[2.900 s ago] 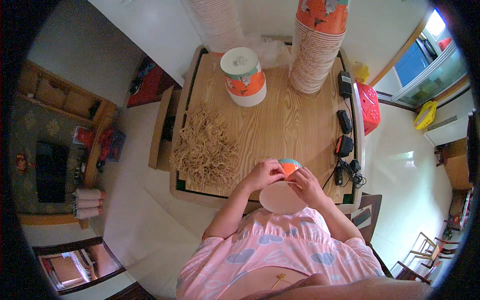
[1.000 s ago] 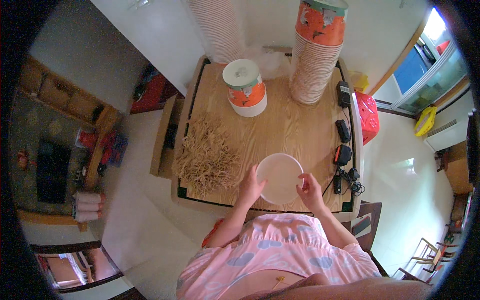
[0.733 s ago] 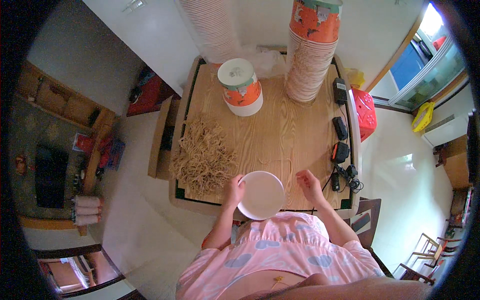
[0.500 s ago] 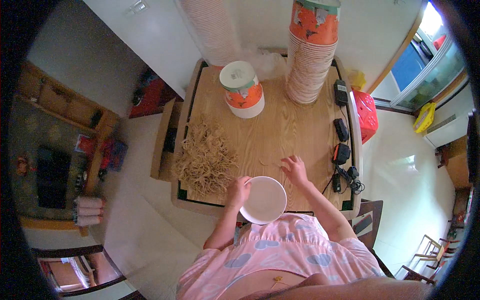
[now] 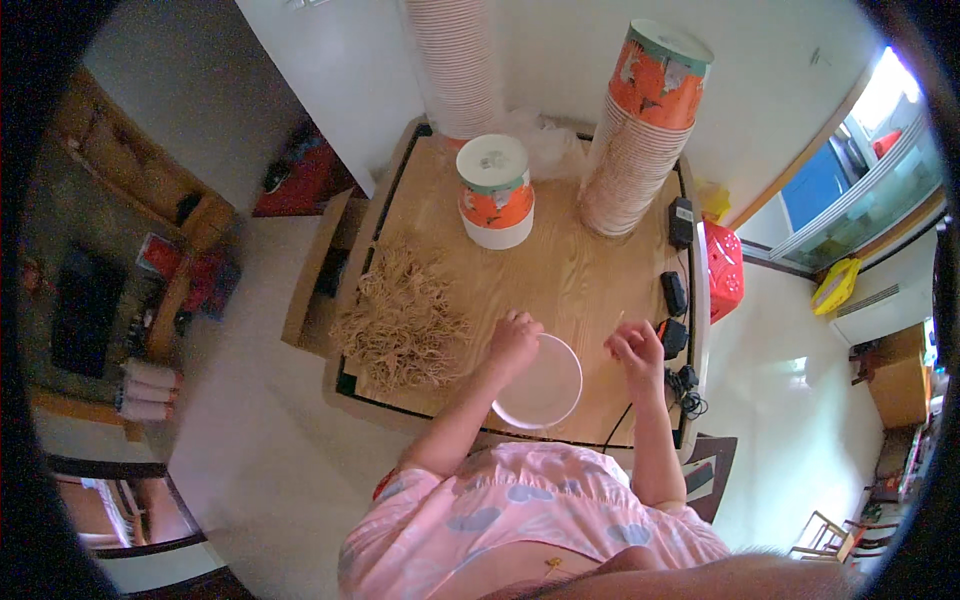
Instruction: Shredding or tearing paper/straw material into a bowl.
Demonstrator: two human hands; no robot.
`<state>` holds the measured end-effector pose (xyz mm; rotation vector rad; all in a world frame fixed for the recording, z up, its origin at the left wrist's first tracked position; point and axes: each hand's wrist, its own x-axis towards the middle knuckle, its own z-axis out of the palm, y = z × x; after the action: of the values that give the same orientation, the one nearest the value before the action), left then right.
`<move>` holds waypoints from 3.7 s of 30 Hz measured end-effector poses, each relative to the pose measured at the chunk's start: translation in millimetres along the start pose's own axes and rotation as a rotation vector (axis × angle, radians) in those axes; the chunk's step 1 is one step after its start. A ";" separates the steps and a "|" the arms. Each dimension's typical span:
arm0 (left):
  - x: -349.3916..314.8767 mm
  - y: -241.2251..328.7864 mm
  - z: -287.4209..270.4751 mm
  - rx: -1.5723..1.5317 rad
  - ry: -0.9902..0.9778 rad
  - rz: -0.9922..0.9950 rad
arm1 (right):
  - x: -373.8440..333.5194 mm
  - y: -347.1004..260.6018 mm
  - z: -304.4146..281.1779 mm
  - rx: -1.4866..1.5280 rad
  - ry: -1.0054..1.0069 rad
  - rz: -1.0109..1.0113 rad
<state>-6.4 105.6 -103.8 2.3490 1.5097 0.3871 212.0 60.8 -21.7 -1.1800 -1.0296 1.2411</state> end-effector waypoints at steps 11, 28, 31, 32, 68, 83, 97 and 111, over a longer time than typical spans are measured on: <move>-50.8 98.7 -74.8 -1.142 -0.118 -0.154 | -50.6 -37.5 34.2 0.190 0.152 -0.152; -69.3 83.8 -54.3 -1.311 0.261 -0.110 | -47.0 12.5 63.4 0.050 -0.091 -0.064; -68.3 80.3 -48.7 -1.414 0.226 -0.208 | -44.7 9.6 60.1 0.043 -0.116 0.007; -69.6 79.4 -50.7 -1.306 0.250 -0.238 | -44.9 6.9 59.4 0.023 -0.097 0.034; -64.9 60.8 -46.8 -1.808 -0.064 -0.576 | -26.7 -19.5 53.0 -0.680 -0.345 -0.431; -66.1 58.9 -38.1 -1.713 -0.065 -0.627 | -6.9 -19.5 35.1 -0.827 -0.580 -0.875; -62.2 61.3 -25.6 -1.481 0.120 -0.508 | -3.3 9.1 34.3 -0.840 -0.459 -0.636; -60.9 43.4 23.4 -1.134 0.421 -0.500 | 25.1 41.1 61.9 -0.938 -0.321 -0.419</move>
<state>14.0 30.2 -110.7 1.0167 1.3870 1.2387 147.3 89.5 -55.5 -1.3448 -2.1098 0.5968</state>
